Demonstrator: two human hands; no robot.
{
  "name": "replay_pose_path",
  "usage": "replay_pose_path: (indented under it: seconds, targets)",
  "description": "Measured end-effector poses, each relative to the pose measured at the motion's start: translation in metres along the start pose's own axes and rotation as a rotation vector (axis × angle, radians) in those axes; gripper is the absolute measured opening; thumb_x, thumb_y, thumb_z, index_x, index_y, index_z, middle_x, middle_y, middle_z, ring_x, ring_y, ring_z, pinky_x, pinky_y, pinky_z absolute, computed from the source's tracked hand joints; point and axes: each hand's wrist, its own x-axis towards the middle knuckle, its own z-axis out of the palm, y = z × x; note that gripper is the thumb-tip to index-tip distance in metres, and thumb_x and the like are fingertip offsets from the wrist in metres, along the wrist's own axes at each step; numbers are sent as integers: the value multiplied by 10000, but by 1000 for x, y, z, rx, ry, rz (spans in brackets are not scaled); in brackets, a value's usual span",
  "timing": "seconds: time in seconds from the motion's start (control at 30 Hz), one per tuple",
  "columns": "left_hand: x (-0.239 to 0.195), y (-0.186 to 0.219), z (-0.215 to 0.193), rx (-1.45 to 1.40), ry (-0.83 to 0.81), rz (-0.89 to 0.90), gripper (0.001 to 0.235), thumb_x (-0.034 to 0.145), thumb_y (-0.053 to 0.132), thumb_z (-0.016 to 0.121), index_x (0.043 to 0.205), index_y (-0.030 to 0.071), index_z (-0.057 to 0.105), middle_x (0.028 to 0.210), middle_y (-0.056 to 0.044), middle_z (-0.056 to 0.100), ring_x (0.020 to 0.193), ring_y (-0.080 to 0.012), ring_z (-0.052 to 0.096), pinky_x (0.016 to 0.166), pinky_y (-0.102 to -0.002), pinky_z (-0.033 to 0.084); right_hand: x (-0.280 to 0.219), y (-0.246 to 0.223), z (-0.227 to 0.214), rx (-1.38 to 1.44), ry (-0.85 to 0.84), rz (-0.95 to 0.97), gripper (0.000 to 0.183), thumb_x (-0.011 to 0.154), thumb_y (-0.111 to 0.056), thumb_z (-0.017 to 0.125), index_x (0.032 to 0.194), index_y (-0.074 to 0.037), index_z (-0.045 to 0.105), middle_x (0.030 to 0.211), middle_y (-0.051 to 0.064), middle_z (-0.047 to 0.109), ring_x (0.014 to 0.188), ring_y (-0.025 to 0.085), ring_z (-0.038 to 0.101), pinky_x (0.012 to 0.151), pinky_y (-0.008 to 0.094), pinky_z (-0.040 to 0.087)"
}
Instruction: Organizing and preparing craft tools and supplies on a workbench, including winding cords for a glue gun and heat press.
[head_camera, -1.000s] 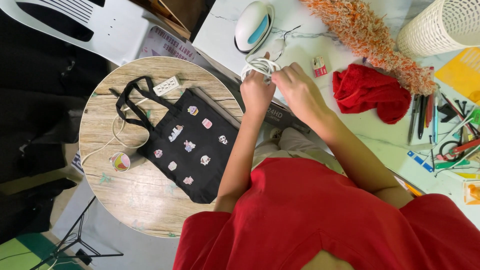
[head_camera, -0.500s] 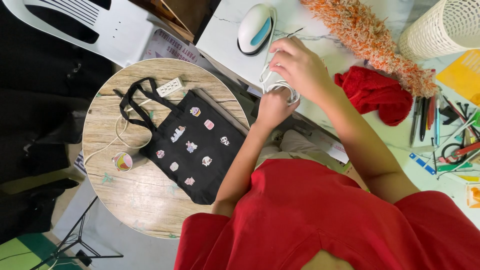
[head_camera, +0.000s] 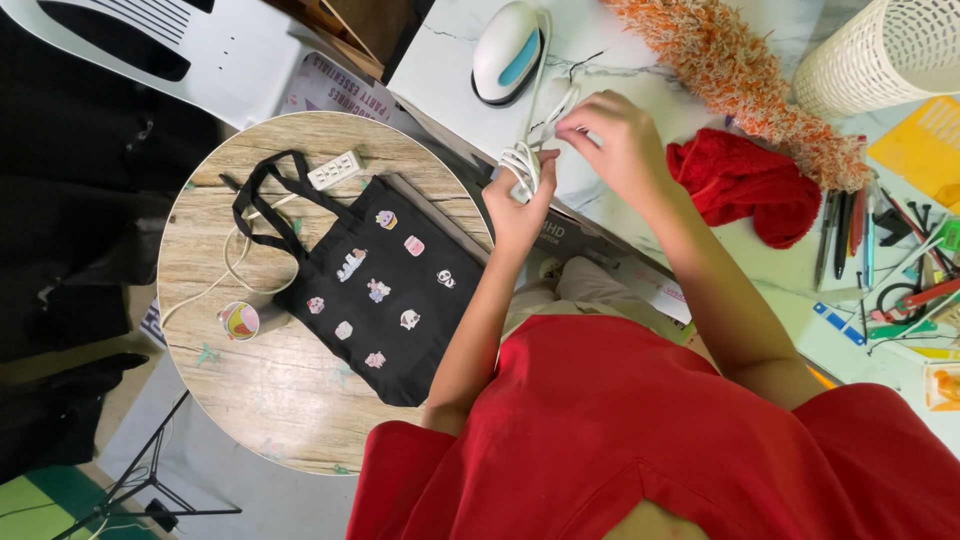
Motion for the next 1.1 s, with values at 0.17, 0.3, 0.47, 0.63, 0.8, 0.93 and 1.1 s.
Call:
replay_pose_path:
  seconds: [0.17,0.3,0.47,0.63,0.8,0.93,1.1]
  targets:
    - [3,14,-5,-8,-54,110,129,892,15,736,1015,28,771,896,-45,749,762,-69,655,728,-239,537,-6,3,8,-207,-73,-86,117,845,-20,832,925,-35,749,944,58,704,898,241,682,754,369,558]
    - [6,12,-13,16,-142,111,119,886,20,739,992,42,788,812,-26,734,689,-61,631,671,-239,530,13,-21,-7,-278,-103,-159,108,792,-21,805,878,-39,741,974,83,703,936,269,669,813,368,536]
    - [6,-12,-21,-65,-198,49,107,939,58,725,1006,20,799,730,-1,676,634,-49,546,597,-229,449,9,10,-6,-324,-212,-301,73,785,-36,757,851,-50,729,993,82,739,968,279,683,987,377,494]
    - [14,-28,-22,-606,-60,-224,206,1015,115,651,1011,-78,724,650,21,509,512,-48,341,487,-234,230,2,34,1,-255,-463,-115,70,891,-161,769,908,-93,774,787,72,726,780,261,685,843,381,529]
    - [21,-26,-23,-664,-66,-268,232,1049,134,612,1038,-79,702,657,28,447,531,-58,288,501,-257,203,-2,44,8,-92,-569,2,108,896,-140,736,984,-114,793,865,84,748,802,291,705,746,412,554]
    - [23,-29,-23,-721,-56,-341,243,1042,148,616,1032,-80,702,671,19,441,538,-57,292,489,-250,197,7,46,2,55,-790,118,189,900,-120,705,1074,-98,773,1021,102,744,890,293,723,793,410,564]
    - [26,-34,-25,-732,-58,-387,244,1032,160,632,1031,-75,697,667,13,451,523,-61,294,489,-247,204,11,51,-4,61,-936,134,280,872,-70,670,1134,-105,761,1087,82,718,934,284,706,813,404,549]
